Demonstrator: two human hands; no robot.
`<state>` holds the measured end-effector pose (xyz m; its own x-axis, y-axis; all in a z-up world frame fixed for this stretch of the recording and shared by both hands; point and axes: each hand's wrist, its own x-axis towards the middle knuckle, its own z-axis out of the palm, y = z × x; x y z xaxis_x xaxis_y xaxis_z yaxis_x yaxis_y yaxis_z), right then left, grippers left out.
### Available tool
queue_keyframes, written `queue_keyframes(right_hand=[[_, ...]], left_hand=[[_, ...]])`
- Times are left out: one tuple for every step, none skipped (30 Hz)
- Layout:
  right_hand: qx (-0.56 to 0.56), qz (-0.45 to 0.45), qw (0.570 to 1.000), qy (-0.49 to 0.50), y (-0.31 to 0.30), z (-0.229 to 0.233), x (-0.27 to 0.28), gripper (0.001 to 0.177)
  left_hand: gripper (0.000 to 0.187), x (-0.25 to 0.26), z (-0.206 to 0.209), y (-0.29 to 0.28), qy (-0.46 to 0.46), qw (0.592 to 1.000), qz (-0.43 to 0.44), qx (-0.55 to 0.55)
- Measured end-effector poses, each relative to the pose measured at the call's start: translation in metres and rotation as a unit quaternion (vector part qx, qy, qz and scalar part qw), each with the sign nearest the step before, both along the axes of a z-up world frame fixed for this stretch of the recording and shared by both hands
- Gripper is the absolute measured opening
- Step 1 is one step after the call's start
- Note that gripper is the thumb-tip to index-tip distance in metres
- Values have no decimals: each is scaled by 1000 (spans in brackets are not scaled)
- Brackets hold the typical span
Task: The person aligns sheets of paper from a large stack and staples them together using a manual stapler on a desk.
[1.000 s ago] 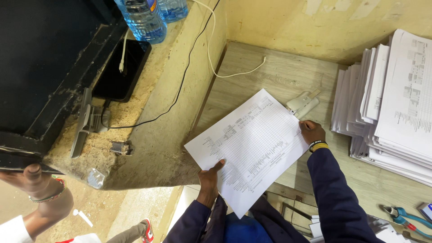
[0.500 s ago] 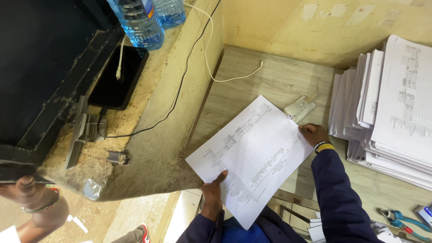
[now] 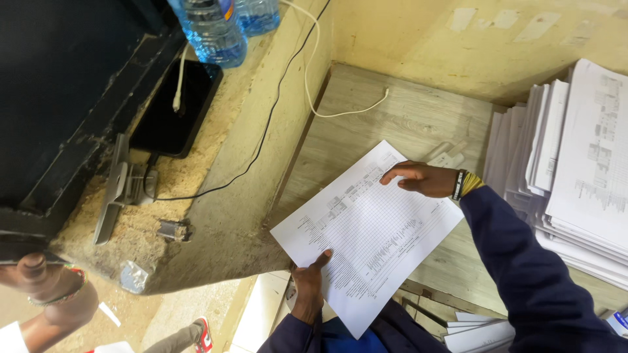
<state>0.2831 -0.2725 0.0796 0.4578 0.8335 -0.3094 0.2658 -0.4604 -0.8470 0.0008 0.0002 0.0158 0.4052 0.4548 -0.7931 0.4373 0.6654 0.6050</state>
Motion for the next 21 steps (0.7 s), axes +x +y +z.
queue_keyframes(right_hand=[[-29,8,999,-11,2,2,-1,54],[-58,17,998,-22,4,3,-2,57],[-60,20,998,-20,6,-8,3,57],[-46,-14,999,-14,9,-19,8,52],[-32,-54,998,-9,9,-29,13,52],[-33,-54,998,-9,27,-17,7,52],[-201,-62,974,-85,43,-7,-3,43],[-362,-67,917,-156,60,3,-14,53],[-361,-65,916,-161,60,2,-9,53],[-378,-44,912,-152,61,2,-4,53],[-394,-26,908,-138,60,-1,-3,53],[-393,-27,909,-138,62,-4,-3,53],[-384,-28,911,-149,61,-6,-2,49],[-374,-28,913,-160,61,-10,2,46],[-375,-22,914,-153,57,-36,-3,46],[-310,-37,896,-314,53,-63,-8,22],[-236,-52,856,-457,45,-93,-25,13],[-240,-46,862,-443,46,-107,-43,13],[-213,-89,843,-486,53,-115,-42,11],[-184,-132,820,-526,58,-120,-45,17],[-186,-141,816,-529,58,-119,-48,17]], left_hand=[[59,-1,-4,0,20,1000,-11,1],[47,-1,-9,1,39,999,-23,1],[47,-2,-9,2,41,999,-20,-1],[51,-3,-10,3,49,998,-26,4],[55,0,-9,4,55,998,-37,11],[55,4,-6,4,55,998,-38,10],[57,4,-3,3,38,999,-31,10],[59,3,1,3,22,999,-25,10],[59,3,4,2,18,1000,-21,9],[58,4,7,2,-3,1000,-13,-6],[56,2,10,3,-21,1000,-10,-20],[56,1,1,7,-21,1000,-11,-19],[57,1,-8,8,26,999,-29,-2],[66,2,-19,9,74,996,-47,15],[66,8,-21,8,82,996,-45,13],[69,15,-25,8,46,997,-40,37],[83,12,-28,5,19,997,-39,59],[83,4,-24,7,36,997,-40,55],[80,11,-20,12,98,992,-76,38],[81,15,-13,16,159,981,-111,20],[81,8,-11,17,154,981,-119,24]])
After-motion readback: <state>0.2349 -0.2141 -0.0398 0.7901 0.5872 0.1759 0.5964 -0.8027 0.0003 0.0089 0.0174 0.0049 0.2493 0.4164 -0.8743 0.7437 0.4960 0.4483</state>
